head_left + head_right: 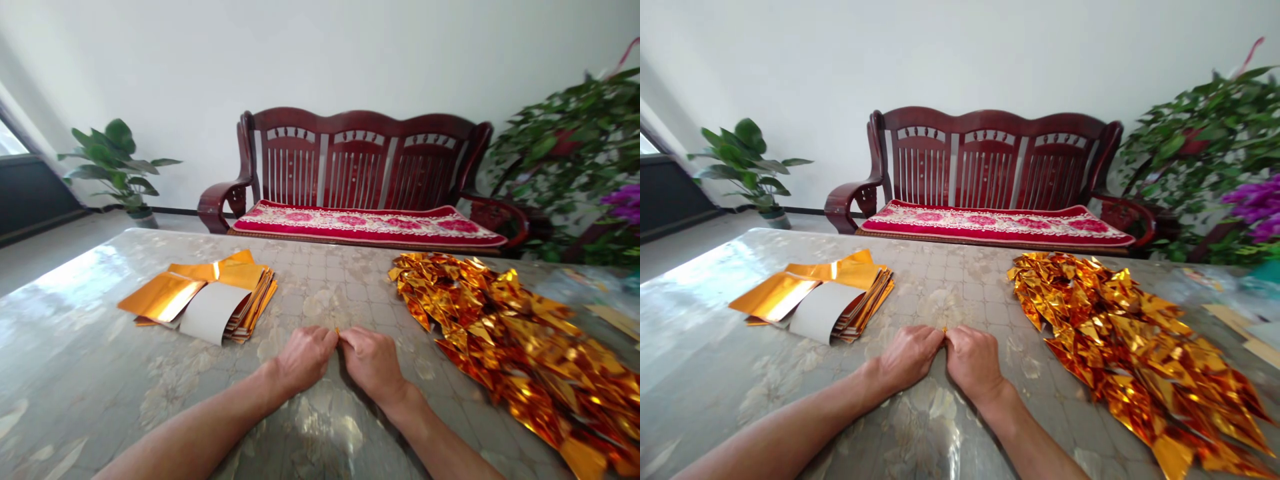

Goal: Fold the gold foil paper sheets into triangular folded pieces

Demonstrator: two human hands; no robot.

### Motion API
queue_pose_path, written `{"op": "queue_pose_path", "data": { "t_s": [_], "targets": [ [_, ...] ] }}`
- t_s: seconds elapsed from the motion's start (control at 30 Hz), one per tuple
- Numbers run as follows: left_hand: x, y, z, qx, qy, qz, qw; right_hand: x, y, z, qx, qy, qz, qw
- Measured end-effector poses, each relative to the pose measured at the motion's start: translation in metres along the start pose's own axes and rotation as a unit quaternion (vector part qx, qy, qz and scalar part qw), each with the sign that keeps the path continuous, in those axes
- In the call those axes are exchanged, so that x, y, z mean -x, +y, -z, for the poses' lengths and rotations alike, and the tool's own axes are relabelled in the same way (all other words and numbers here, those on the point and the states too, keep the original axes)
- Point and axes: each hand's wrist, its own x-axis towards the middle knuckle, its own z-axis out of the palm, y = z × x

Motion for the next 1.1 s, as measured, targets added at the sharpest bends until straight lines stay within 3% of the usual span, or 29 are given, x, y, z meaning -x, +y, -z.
{"op": "queue_pose_path", "data": {
  "t_s": [0.2, 0.33, 0.57, 0.73, 0.93, 1.1],
  "targets": [
    [0.002, -0.001, -0.004, 0.015, 0.016, -0.001, 1.000, 0.004, -0.001, -0.004, -0.008, 0.012, 0.019, 1.000],
    [0.001, -0.010, -0.003, 0.081, 0.057, 0.028, 0.995, 0.000, 0.007, -0.005, -0.049, -0.014, 0.012, 0.999],
    [-0.001, -0.023, -0.003, 0.253, 0.132, 0.110, 0.952, -0.002, 0.030, -0.003, -0.078, 0.012, -0.002, 0.997],
    [-0.001, -0.023, -0.005, 0.237, 0.158, 0.127, 0.950, -0.001, 0.030, 0.000, -0.061, 0.022, 0.025, 0.998],
    [0.002, -0.026, 0.000, 0.213, 0.183, 0.045, 0.959, -0.003, 0.030, 0.003, -0.059, 0.018, 0.066, 0.996],
    [0.002, -0.030, 0.006, 0.135, 0.202, -0.023, 0.970, -0.002, 0.036, 0.002, -0.073, 0.006, 0.103, 0.992]
  ]
}}
